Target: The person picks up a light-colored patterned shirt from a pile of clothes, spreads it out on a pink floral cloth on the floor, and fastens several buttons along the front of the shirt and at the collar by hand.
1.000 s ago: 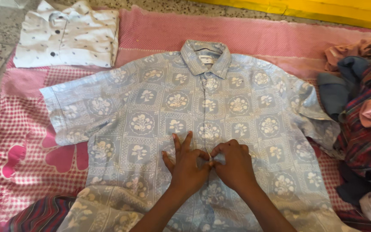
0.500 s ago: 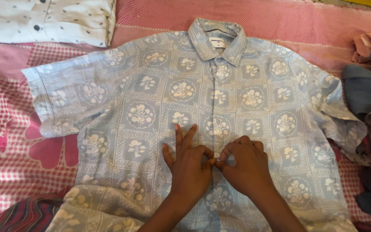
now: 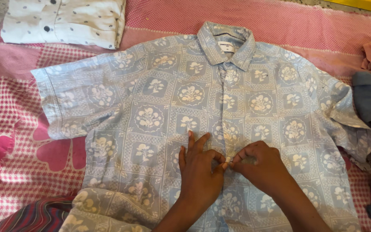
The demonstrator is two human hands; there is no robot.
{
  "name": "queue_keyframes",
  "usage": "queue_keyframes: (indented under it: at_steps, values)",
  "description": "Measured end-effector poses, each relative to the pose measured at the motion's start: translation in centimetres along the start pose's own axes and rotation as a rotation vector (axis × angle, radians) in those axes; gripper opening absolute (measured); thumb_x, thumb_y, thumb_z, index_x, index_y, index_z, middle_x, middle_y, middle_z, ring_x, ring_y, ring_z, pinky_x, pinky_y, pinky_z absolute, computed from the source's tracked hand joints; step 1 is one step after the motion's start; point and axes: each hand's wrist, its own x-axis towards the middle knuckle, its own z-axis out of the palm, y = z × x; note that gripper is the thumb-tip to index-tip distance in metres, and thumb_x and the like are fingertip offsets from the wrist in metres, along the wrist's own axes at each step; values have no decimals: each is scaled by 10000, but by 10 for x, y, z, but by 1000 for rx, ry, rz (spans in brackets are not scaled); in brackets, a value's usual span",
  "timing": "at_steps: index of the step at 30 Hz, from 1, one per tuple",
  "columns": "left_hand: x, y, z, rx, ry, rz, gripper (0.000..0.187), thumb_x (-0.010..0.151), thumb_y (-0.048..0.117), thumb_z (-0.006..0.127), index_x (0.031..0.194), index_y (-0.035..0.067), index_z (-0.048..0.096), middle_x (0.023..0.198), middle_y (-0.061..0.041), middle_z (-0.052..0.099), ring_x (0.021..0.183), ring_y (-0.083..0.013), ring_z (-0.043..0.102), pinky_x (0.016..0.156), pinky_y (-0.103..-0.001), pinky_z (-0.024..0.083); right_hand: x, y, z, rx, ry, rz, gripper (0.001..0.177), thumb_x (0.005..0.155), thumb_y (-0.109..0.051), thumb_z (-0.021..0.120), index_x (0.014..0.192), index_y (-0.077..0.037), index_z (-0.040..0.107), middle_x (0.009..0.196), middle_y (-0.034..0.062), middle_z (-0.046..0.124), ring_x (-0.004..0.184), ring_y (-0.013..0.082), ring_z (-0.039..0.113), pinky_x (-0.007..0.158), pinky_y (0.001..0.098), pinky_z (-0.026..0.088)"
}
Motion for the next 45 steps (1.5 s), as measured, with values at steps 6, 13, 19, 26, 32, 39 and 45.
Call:
queue_keyframes:
  at_steps: [6,13,19,26,32,39,45]
  values:
    - [3,5,-6,-18,-51,-39,65,831,156,757,875,111,743,1651,-134,351,1576,-360,-29,1200,-599,-95,-2,-1,1,-2,13,3,272,679,-294,921,785,-72,806,1130,92,679,1078,269,691,929,449,570]
    - [6,11,-12,-35,-65,-71,68,823,168,764,881,132,761,1631,-123,364,1580,-359,-22,1205,-604,-86,-3,0,-4,153,-6,23,316,680,-235,880,887,-34,751,985,116,763,995,246,749,962,405,527]
    - [5,11,-12,-23,-56,-60,86,816,176,766,888,128,760,1645,-119,374,1580,-361,-17,1205,-606,-73,-5,-2,-9,143,-59,58,273,726,-273,872,891,-74,783,1086,86,757,1060,261,742,1000,418,518]
    - [5,13,-14,-27,-86,-89,83,835,178,752,900,126,761,1648,-115,361,1582,-347,-42,1206,-597,-84,-8,-4,-15,85,-64,-24,194,717,-258,873,857,-126,849,1207,35,717,1179,227,667,1035,417,476]
    - [4,10,-11,-27,-78,-68,102,853,173,732,945,130,742,1649,-118,358,1582,-347,-56,1202,-596,-88,-15,-15,-24,44,-22,-84,260,708,-282,905,905,-148,803,1101,30,742,1108,210,710,1011,394,509]
    - [4,7,-9,-35,-72,-50,97,860,175,725,948,135,732,1646,-119,362,1581,-344,-49,1202,-591,-91,-17,-20,-23,51,-24,-181,195,689,-206,907,852,-136,827,1072,21,736,1070,199,720,988,368,515]
    - [6,6,-8,-19,-81,-66,73,856,169,732,923,139,735,1606,-103,362,1587,-338,-43,1203,-592,-95,-17,-24,-22,16,-19,-83,227,711,-234,922,867,-127,796,1090,9,727,1095,199,705,985,395,519]
